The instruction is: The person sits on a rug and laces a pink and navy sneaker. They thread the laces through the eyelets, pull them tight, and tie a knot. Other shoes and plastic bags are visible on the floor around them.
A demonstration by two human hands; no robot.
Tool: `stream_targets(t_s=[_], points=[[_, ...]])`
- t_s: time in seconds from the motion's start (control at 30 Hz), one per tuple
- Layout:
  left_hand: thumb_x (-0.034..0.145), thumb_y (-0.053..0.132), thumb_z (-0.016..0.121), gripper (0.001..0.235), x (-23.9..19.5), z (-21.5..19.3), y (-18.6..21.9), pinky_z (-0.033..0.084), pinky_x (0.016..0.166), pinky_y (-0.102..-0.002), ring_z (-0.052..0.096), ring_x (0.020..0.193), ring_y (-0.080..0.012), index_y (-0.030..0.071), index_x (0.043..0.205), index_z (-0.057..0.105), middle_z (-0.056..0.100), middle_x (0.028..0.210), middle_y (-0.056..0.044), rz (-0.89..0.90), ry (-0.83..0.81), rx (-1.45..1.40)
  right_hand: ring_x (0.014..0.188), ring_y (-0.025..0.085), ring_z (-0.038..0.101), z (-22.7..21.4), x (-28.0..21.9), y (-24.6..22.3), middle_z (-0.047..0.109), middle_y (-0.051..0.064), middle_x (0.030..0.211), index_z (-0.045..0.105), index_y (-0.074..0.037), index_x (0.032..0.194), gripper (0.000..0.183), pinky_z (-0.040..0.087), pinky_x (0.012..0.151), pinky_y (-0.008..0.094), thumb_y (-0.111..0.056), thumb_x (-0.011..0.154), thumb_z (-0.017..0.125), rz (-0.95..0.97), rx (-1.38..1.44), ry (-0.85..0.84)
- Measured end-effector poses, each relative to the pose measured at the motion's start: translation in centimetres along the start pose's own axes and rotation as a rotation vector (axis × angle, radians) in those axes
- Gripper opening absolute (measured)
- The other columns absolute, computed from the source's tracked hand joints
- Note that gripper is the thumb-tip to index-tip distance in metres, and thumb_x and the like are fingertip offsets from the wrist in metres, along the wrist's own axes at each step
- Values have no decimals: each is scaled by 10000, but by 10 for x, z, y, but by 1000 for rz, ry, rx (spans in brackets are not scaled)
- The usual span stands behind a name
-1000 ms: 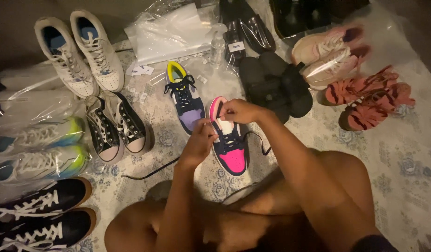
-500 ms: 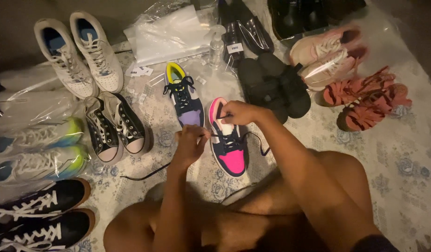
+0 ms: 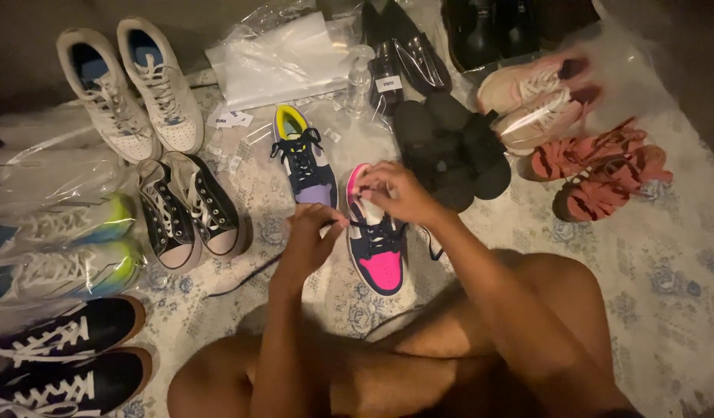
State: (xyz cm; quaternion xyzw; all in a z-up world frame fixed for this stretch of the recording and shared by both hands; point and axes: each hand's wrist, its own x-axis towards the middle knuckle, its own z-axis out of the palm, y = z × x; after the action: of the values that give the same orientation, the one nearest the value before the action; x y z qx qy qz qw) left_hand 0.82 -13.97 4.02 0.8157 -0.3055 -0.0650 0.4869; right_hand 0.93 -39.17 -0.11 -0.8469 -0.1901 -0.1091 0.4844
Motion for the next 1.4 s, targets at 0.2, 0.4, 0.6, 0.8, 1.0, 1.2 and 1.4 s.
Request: stream_targets(t_s=[0.2,0.4,0.6,0.8,1.0,1.2,1.4], points=[[953,172,697,49,-4,-7,11,457,893,-358,664,877,-280,144,914,709,686,795,-42,102,-42,-62,948,389,659,-4,-17,-31,655,183,1011,699,9,1040,207,520,861,465,-126,899,768,2,120,-361],[942,148,708,32,-7,-31,21,440,953,-353,695,929,-242,174,933,725,695,820,-22,73,-67,26,669,253,648,3,-29,-16,663,111,728,711,-54,900,123,504,648,377,-109,833,798,232,97,-414],[982,152,683,89,-19,-64,31,492,981,-414,707,985,-287,84,962,738,727,891,-100,-142,31,-18,665,126,581,1,-22,-32,638,37,666,775,-77,878,22,493,636,298,-87,863,787,278,236,-386],[970,244,662,126,-10,-10,-44,339,1008,-564,510,1197,-320,237,1080,723,655,1115,-19,-186,90,429,685,80,545,-9,-4,-73,687,-20,714,779,-87,924,63,481,681,254,-82,918,717,364,377,-339],[865,379,729,423,-5,22,16,336,929,-505,588,1100,-279,141,1211,680,676,1041,-51,218,245,612,647,52,531,1,4,-67,640,-32,659,765,-82,897,83,455,648,220,-81,936,691,378,400,-237],[977,236,591,149,-3,24,8,395,912,-405,669,895,-155,179,928,720,680,703,43,266,322,573,665,61,549,-21,-11,-79,692,-29,681,782,-98,852,105,446,661,224,-98,929,710,363,341,-238],[909,186,671,53,-4,30,-10,427,838,-398,682,843,-180,214,880,705,662,662,40,279,383,780,700,115,561,-59,-53,-75,702,18,703,777,-57,818,130,461,679,293,-124,919,731,423,312,-230]])
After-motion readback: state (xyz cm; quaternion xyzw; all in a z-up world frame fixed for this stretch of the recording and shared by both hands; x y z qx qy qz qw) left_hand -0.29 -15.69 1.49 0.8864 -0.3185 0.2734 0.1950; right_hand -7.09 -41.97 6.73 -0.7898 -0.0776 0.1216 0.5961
